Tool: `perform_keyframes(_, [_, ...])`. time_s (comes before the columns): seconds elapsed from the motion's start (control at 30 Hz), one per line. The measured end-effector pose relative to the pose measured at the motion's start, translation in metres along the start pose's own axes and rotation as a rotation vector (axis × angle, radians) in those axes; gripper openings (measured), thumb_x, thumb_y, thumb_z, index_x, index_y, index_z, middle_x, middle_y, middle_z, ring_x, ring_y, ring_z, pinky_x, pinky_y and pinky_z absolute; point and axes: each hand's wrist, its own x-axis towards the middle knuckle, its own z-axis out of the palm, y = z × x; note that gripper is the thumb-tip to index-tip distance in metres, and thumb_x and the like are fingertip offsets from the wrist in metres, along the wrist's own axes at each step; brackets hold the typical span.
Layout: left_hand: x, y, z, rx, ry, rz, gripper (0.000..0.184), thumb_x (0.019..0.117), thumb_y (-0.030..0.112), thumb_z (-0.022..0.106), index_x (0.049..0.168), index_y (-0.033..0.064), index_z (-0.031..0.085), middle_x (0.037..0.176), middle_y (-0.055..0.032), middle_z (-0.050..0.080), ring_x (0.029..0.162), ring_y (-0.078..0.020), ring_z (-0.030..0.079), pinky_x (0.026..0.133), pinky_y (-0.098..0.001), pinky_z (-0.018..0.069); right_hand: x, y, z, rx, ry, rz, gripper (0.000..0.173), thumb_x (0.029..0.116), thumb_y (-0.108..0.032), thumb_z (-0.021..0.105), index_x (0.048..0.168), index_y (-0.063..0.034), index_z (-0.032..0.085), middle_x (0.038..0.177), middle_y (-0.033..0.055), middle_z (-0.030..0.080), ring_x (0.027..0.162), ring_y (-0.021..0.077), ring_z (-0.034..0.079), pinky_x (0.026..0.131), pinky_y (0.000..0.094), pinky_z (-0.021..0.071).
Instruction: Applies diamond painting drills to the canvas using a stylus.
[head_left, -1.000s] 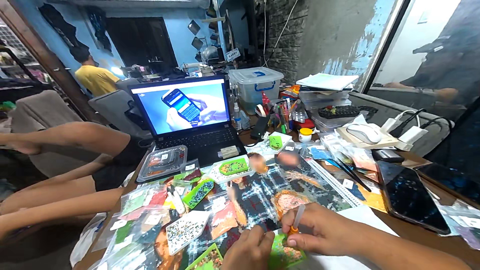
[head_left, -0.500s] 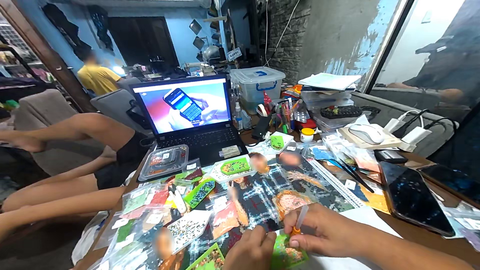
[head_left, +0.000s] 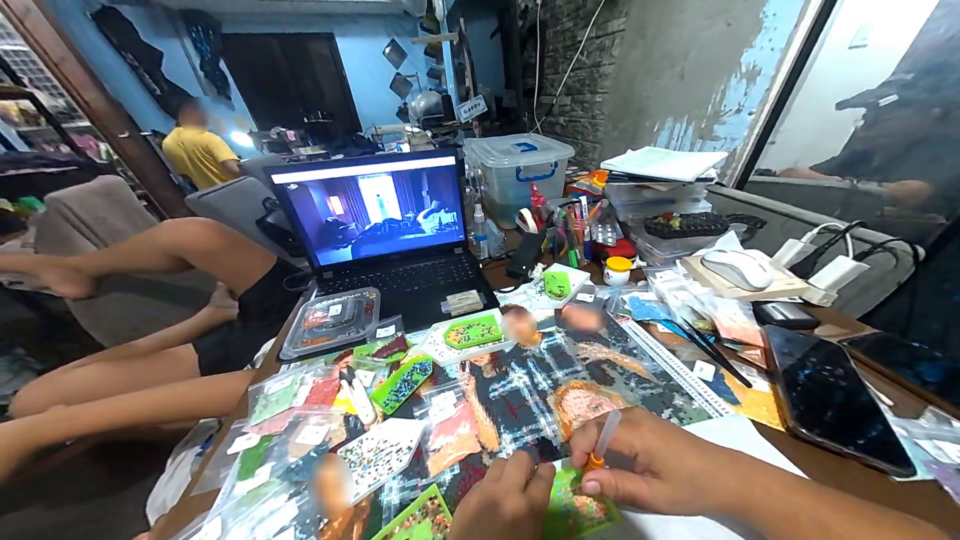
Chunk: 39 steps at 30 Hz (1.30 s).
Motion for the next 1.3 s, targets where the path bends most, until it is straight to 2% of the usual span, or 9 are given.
perform_keyframes(0.13, [0.0, -0.001, 0.001, 0.002, 0.009, 0.008, 0.046, 0.088, 0.027, 0.078, 0.122, -0.0038, 0.072, 0.104, -0.0229, 0.069, 0.095, -0.0394, 0.07, 0.076, -0.0493, 0.0598, 0.0, 0.0, 0.0, 0.005, 0.001, -0.002, 0.029, 0.1057, -0.031, 0.057, 0.108, -0.003, 0.065, 0.089, 0.0104, 0.068, 0.08, 0.0113, 0.065, 0.074, 0.0243, 0.0544])
perform_keyframes(0.8, [0.001, 0.0, 0.002, 0.009, -0.006, 0.006, 0.046, 0.0888, 0.028, 0.077, 0.123, -0.0028, 0.072, 0.105, -0.0224, 0.069, 0.096, -0.0391, 0.07, 0.078, -0.0485, 0.0598, -0.001, 0.001, -0.001, 0.011, -0.002, -0.007, 0.03, 0.106, -0.031, 0.056, 0.108, -0.0024, 0.065, 0.087, 0.0097, 0.067, 0.078, 0.0104, 0.063, 0.072, 0.0229, 0.053])
perform_keyframes(1.03, [0.004, 0.003, -0.01, -0.037, -0.132, -0.064, 0.051, 0.0919, 0.031, 0.075, 0.13, -0.0026, 0.068, 0.114, -0.0244, 0.067, 0.105, -0.0419, 0.067, 0.086, -0.0537, 0.0574, 0.003, -0.005, -0.005, 0.123, -0.022, 0.104, 0.027, 0.104, -0.022, 0.059, 0.108, 0.0038, 0.066, 0.084, 0.0125, 0.066, 0.072, 0.0098, 0.061, 0.068, 0.0228, 0.0519])
perform_keyframes(1.3, [0.003, 0.002, -0.012, -0.054, -0.153, -0.08, 0.05, 0.0923, 0.03, 0.074, 0.13, -0.0026, 0.068, 0.114, -0.0243, 0.067, 0.104, -0.0423, 0.067, 0.086, -0.0543, 0.0568, 0.005, -0.005, -0.005, 0.172, -0.013, 0.122, 0.024, 0.1032, -0.017, 0.06, 0.107, 0.0051, 0.066, 0.086, 0.0135, 0.067, 0.072, 0.0092, 0.061, 0.067, 0.0223, 0.0515])
